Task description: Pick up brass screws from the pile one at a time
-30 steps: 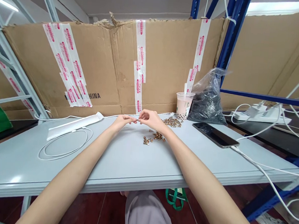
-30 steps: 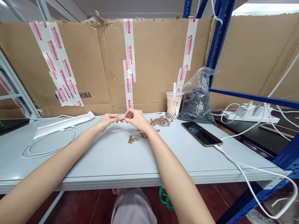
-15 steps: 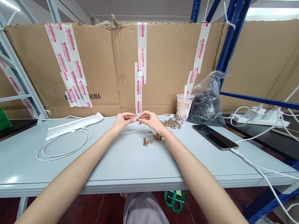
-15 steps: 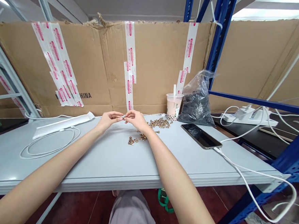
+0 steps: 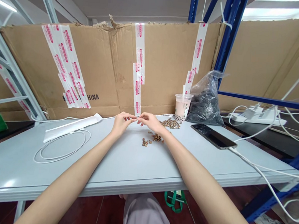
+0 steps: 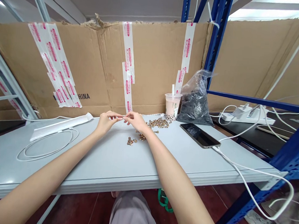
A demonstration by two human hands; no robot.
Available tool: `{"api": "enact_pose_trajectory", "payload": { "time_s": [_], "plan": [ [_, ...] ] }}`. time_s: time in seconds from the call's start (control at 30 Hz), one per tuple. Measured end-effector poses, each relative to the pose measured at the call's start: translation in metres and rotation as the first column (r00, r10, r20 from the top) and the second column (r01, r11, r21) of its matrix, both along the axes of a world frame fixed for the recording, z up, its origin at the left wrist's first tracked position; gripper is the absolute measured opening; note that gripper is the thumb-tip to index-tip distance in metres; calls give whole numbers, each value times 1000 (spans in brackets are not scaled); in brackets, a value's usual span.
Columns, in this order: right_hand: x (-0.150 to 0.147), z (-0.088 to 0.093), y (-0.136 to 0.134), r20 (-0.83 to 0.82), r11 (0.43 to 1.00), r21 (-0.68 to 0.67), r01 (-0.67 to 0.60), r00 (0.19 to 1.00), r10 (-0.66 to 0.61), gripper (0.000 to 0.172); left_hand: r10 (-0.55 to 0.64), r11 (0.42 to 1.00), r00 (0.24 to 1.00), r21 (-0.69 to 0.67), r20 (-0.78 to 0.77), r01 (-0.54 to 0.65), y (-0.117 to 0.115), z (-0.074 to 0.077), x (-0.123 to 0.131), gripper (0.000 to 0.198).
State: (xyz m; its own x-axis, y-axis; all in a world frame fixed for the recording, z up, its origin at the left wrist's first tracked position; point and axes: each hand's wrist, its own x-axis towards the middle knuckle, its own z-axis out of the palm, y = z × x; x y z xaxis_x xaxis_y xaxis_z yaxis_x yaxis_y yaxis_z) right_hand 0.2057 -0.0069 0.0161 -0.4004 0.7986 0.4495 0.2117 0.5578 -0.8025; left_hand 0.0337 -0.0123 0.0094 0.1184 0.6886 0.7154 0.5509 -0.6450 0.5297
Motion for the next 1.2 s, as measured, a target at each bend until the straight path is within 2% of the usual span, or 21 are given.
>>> {"api": "enact_pose_trajectory", "payload": {
  "time_s": [0.23,0.37,0.43,0.67,0.8,1.0,1.2],
  "plan": [
    [1,-3,0,116,998,57,-9,993,2,20,21,997,995,75,-103,-13,-1,0,1,13],
    [3,-4,1,124,996,83,-15,992,4,31,12,996,990,90,-138,0,0,0,1,16],
    [3,-4,1,104,998,53,-22,994,16,34,-1,997,990,79,-142,12,-1,0,2,16],
    [1,-4,4,-67,970,-166,-175,984,166,29,-47,997,995,49,-85,51,-7,2,5,16],
    [2,-3,2,-100,971,-123,-205,976,193,28,-24,997,999,66,-38,27,-8,3,6,17],
    [3,0,-4,-72,988,-56,-146,987,142,25,-21,999,1000,37,15,21,-6,4,5,19],
    [1,-1,1,-70,981,-121,-154,987,147,29,-60,998,998,-14,36,61,-5,2,6,19]
  ]
}}
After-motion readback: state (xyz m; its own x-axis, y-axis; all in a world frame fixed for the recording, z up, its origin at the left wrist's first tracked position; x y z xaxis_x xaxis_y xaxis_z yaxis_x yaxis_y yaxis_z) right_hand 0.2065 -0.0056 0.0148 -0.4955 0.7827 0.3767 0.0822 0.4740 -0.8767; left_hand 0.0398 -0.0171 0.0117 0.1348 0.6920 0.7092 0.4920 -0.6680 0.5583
